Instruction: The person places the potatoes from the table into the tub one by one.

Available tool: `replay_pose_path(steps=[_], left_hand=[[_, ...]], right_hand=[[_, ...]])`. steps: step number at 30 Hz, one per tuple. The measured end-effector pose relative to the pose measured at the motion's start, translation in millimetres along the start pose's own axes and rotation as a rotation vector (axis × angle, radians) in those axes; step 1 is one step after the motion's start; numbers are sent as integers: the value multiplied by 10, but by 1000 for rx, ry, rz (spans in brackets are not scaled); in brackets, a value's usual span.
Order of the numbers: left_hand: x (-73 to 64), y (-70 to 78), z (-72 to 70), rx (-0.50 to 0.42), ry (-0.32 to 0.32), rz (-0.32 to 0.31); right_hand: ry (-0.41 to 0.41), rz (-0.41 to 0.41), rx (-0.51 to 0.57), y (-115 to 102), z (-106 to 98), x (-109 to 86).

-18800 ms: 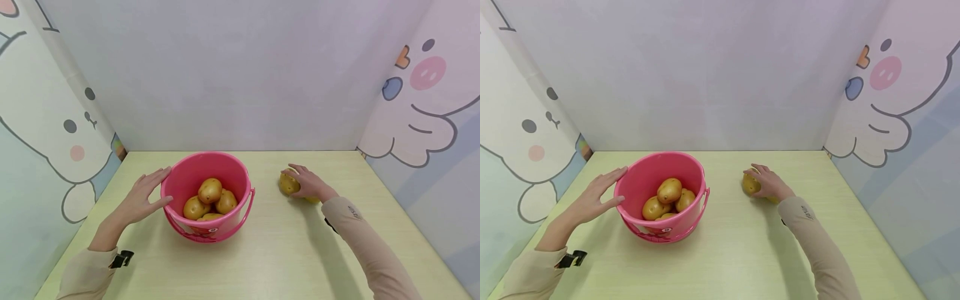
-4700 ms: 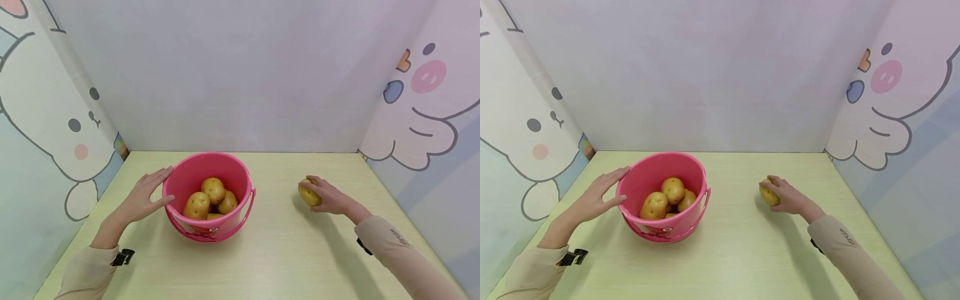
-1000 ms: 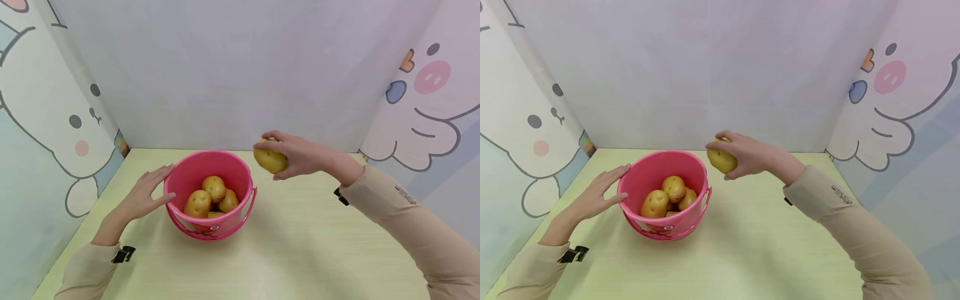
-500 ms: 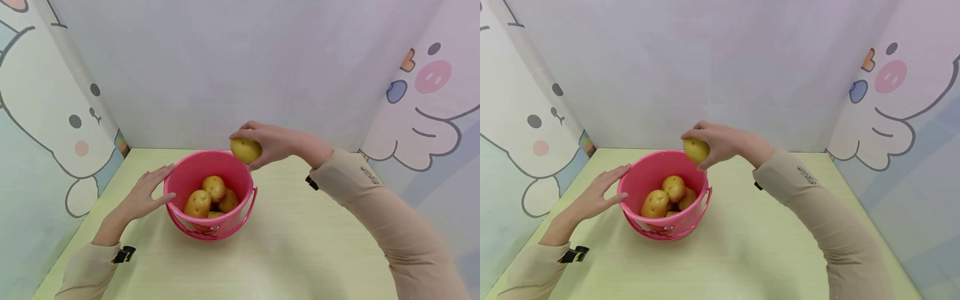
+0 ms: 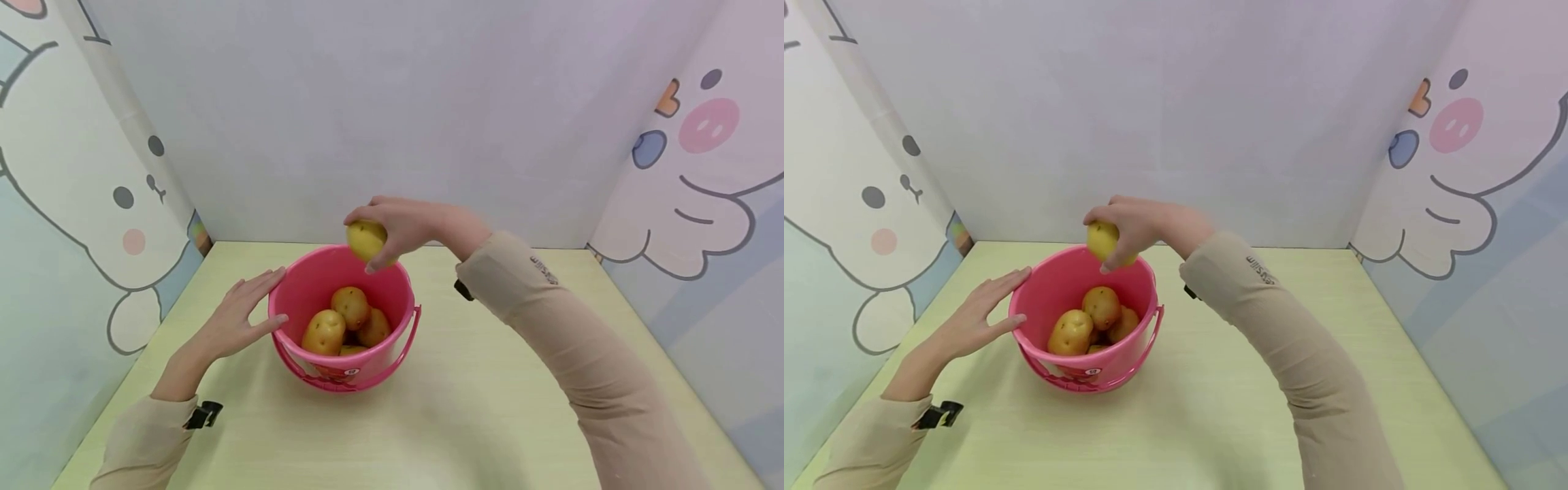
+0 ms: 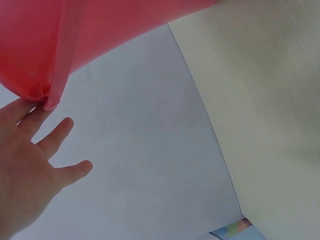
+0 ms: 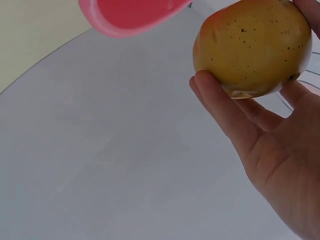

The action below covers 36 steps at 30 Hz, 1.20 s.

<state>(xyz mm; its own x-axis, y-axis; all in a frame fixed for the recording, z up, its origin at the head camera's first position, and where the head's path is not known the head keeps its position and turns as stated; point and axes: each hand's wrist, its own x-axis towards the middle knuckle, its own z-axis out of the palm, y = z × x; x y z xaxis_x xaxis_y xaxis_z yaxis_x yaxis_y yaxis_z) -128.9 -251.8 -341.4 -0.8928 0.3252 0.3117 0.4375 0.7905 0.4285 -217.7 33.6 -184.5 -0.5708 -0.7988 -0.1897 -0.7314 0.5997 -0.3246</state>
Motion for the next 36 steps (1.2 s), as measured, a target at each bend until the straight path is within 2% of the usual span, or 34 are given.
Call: replay_pose_path(steps=[5,12,18,23,36], left_hand=[[2,-4,2,1,1,2],[3,-12,-3,3,2,9],[3,-10,-1,4,-3,1],[0,2,1,4,-9,-10],[-5,11,0,0,-9,-15]], right_hand=[[-52,79,40,-78,5,118],[-86,147,82,-129,38,298],[-118,223,164,-187,90,412],[-131,290,238,-224,154,471],[-123,430,303,-200,337,545]])
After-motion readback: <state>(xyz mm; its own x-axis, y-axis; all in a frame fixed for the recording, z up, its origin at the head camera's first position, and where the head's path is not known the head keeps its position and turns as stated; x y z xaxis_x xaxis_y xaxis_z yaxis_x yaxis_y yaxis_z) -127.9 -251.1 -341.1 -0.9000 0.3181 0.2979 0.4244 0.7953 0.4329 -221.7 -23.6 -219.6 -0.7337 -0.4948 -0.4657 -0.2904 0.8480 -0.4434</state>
